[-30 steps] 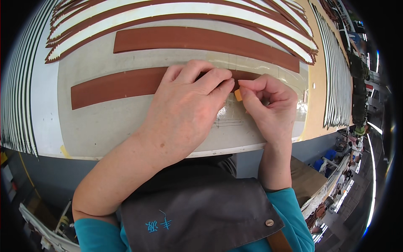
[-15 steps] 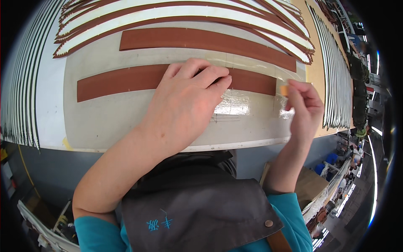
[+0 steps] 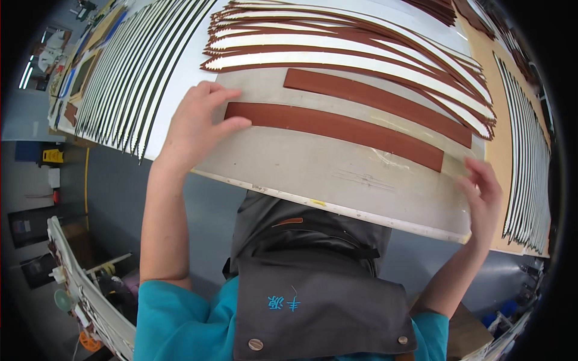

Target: The person assembles long, serrated brown leather strips by placing them onto white backing sheets on a workbench. They smooth the leather to ensure adhesion and use a small yellow tool to press the edges. The process is repeated for multiple units, with finished pieces stacked on the table.

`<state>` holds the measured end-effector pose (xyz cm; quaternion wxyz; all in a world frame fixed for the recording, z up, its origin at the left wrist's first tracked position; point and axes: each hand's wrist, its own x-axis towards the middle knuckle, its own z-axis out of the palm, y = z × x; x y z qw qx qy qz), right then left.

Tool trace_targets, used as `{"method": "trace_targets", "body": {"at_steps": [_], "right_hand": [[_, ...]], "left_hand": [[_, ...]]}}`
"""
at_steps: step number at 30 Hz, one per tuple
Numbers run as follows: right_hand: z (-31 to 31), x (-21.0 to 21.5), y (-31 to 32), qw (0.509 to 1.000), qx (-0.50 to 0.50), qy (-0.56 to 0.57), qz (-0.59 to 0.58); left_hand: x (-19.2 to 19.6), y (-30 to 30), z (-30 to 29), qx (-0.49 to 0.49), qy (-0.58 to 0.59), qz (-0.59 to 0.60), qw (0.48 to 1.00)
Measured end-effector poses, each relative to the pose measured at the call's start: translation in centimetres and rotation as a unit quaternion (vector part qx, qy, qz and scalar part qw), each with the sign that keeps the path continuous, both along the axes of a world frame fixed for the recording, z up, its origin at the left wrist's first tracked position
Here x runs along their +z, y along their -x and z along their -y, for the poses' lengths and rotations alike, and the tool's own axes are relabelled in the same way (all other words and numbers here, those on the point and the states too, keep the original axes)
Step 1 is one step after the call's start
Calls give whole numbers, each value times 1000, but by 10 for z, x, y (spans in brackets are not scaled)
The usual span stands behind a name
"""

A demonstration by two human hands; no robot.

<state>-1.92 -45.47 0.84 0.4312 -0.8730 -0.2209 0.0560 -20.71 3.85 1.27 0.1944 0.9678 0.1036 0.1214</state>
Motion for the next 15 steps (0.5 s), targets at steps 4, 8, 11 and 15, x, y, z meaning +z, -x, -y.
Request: {"method": "trace_targets", "body": {"at_steps": [4,8,11,15], "right_hand": [[-60,-2,0,980,95,84,152],[-57,4,-4,996,80,33,31],[-40,0,-18,995,46,-52,-71],[-22,0,-64,993,-42,-102,-39]], "left_hand": [[-5,-3,4,-24,5,-20,999],[-1,-3,9,50,228,-103,967],[-9,-26,12,37,343,-40,938],[2,-78,34,-35,326,22,944]]}}
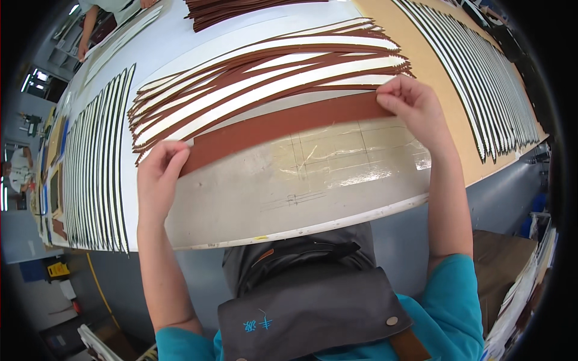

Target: The person assembles long, serrated brown leather strips by placing them onto white backing sheets on a workbench. They smooth the leather to ensure adhesion and use a small yellow tool to press the edges. The process is repeated for multiple units, with finished pieces stacked on the table.

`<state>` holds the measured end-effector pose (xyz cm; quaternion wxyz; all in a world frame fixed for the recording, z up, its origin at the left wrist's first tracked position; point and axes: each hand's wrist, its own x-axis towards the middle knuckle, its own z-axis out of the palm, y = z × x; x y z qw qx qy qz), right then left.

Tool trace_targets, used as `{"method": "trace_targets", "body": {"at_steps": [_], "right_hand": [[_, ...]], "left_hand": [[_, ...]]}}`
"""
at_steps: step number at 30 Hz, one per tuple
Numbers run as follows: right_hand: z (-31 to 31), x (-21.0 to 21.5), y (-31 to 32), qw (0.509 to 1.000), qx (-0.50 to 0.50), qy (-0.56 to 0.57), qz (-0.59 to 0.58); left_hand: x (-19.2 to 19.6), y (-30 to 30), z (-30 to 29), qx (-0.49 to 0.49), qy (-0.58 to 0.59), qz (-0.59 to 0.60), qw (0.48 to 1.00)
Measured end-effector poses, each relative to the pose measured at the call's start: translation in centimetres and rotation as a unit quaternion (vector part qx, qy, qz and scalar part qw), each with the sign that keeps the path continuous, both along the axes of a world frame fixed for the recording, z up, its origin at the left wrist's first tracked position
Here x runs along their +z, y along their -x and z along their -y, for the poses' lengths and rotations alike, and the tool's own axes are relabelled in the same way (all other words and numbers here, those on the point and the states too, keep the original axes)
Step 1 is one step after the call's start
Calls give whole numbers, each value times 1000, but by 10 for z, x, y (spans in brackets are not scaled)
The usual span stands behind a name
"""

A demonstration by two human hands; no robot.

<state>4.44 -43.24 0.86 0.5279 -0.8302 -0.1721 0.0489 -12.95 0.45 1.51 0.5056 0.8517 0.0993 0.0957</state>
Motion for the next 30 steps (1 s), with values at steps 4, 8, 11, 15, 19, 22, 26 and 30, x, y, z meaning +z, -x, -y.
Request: {"method": "trace_targets", "body": {"at_steps": [4,8,11,15,19,22,26,30], "right_hand": [[1,-13,-21,987,-68,118,83],[-3,-22,-15,973,-91,126,168],[-1,-16,-13,970,-130,72,192],[-5,-14,-12,972,-105,45,207],[-8,-16,-12,969,-89,37,227],[-9,-17,-11,971,-93,36,219],[-7,-17,-13,971,-88,44,219],[-10,-17,-14,967,-84,36,236]], "left_hand": [[-15,-44,15,-45,-301,68,950],[-17,-46,25,-21,-283,70,956],[-7,-57,24,-25,-265,63,962],[-7,-83,37,-37,-367,87,926],[-12,-99,49,-25,-420,109,901],[-12,-102,49,-33,-433,107,895],[-8,-104,53,-33,-408,87,908],[-5,-99,54,-28,-352,117,928]]}}
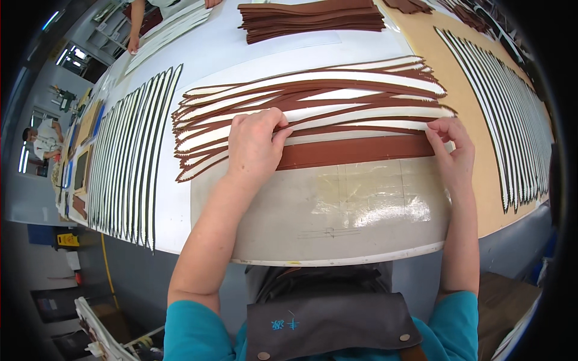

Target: The person assembles long, serrated brown leather strips by placing them onto white backing sheets on a workbench. They smooth the leather to ensure adhesion and use a small yellow tool to press the edges. The process is repeated for multiple units, with finished pieces stacked on the table.

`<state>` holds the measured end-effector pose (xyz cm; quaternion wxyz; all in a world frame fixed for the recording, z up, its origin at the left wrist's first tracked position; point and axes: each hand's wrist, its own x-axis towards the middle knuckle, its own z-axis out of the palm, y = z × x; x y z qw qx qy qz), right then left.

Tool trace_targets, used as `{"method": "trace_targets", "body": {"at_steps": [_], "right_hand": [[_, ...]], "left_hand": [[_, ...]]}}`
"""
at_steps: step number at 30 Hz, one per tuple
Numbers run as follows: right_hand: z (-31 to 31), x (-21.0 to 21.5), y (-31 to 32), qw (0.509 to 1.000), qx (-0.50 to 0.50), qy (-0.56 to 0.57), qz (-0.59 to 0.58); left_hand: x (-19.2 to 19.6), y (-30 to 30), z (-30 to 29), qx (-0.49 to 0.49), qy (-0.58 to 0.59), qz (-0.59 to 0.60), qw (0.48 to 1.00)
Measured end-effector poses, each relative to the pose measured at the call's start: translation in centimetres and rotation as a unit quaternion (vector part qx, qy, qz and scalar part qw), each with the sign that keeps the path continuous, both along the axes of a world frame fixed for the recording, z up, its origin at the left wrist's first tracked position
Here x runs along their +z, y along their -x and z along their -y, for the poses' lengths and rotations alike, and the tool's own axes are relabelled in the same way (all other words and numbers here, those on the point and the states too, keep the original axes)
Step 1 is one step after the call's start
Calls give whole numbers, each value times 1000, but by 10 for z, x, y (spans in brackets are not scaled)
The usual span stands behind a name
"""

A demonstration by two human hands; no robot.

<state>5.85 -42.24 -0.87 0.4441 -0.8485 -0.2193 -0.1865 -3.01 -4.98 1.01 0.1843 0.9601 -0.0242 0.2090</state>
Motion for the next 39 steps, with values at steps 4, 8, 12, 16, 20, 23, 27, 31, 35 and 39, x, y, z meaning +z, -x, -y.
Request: {"method": "trace_targets", "body": {"at_steps": [4,8,12,16,20,23,27,31,35,39], "right_hand": [[-13,12,15,998,36,39,21],[-53,39,22,990,63,70,106],[-96,64,28,970,35,150,190],[-106,81,26,942,114,194,249],[-88,114,48,964,146,148,164],[-62,116,69,972,195,130,24],[-43,69,73,968,156,190,-48],[-8,19,95,991,58,118,-8],[22,-5,131,992,9,124,-35],[12,-10,142,987,21,156,-18]], "left_hand": [[24,6,1,-49,-16,129,990],[55,21,11,-84,-50,112,989],[78,49,13,-117,-91,82,986],[111,93,10,-112,-89,105,984],[133,140,-6,-15,6,81,997],[119,149,-27,8,76,-15,997],[60,132,-35,-12,3,-157,987],[19,127,-12,-28,-77,-125,989],[1,138,24,-138,49,-112,983],[-6,121,65,-182,54,-130,973]]}}
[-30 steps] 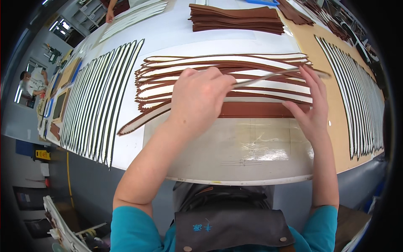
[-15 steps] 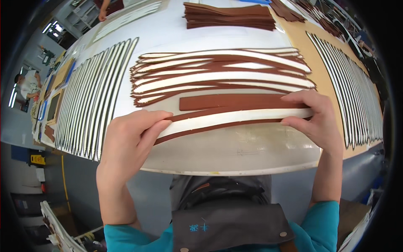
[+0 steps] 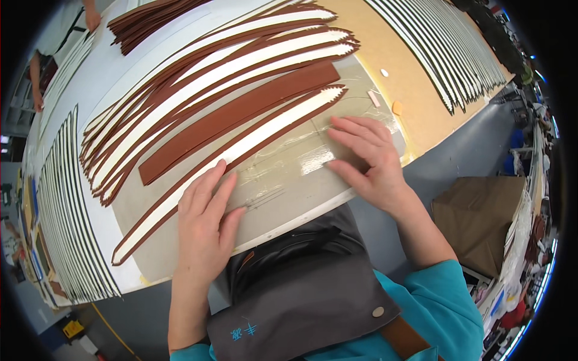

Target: The person assembles long, serrated brown leather strips by placing them onto white backing sheets on a workbench. They smooth the leather to ensure adhesion and use a small yellow tool to press the edges. The process is repeated for multiple units, with finished pieces stacked on the table.

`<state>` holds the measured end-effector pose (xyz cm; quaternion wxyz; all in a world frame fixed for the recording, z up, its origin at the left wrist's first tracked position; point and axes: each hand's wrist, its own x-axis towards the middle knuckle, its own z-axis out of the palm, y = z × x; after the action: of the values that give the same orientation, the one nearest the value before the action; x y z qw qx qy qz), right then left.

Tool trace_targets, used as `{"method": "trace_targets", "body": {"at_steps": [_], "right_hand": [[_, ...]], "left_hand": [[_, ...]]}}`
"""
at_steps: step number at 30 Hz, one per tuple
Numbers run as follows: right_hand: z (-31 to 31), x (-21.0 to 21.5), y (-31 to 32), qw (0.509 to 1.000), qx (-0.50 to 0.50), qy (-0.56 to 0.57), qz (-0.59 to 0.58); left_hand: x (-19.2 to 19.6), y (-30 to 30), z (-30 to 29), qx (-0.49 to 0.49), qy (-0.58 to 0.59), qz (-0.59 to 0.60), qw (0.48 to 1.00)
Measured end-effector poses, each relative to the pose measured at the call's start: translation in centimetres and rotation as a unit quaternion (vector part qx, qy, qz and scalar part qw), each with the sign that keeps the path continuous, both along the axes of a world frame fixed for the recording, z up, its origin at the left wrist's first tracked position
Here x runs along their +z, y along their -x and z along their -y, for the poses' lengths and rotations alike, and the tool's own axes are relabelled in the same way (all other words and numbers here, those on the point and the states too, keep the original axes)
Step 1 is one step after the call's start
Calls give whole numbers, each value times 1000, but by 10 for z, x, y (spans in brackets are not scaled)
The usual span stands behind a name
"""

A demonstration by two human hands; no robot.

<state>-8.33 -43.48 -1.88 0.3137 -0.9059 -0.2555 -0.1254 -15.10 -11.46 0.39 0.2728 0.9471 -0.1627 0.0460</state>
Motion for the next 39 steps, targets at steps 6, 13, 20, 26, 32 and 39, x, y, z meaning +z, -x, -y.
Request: {"method": "trace_targets", "body": {"at_steps": [6,13,20,26,32,39], "right_hand": [[1,5,-16,997,-3,76,-9],[11,11,-26,992,-6,125,-26],[37,-3,-16,996,-65,58,9],[35,-6,-14,992,-111,54,15],[36,-3,-13,988,-125,91,8],[48,-1,-18,985,-123,112,-34]], "left_hand": [[-11,-10,22,38,-44,5,998],[-10,-12,21,38,-41,-2,998],[-8,-17,33,14,-38,-7,999],[-10,-16,39,27,-47,-5,999],[-13,-18,41,27,-50,4,998],[-10,-20,44,21,-65,-9,998]]}}
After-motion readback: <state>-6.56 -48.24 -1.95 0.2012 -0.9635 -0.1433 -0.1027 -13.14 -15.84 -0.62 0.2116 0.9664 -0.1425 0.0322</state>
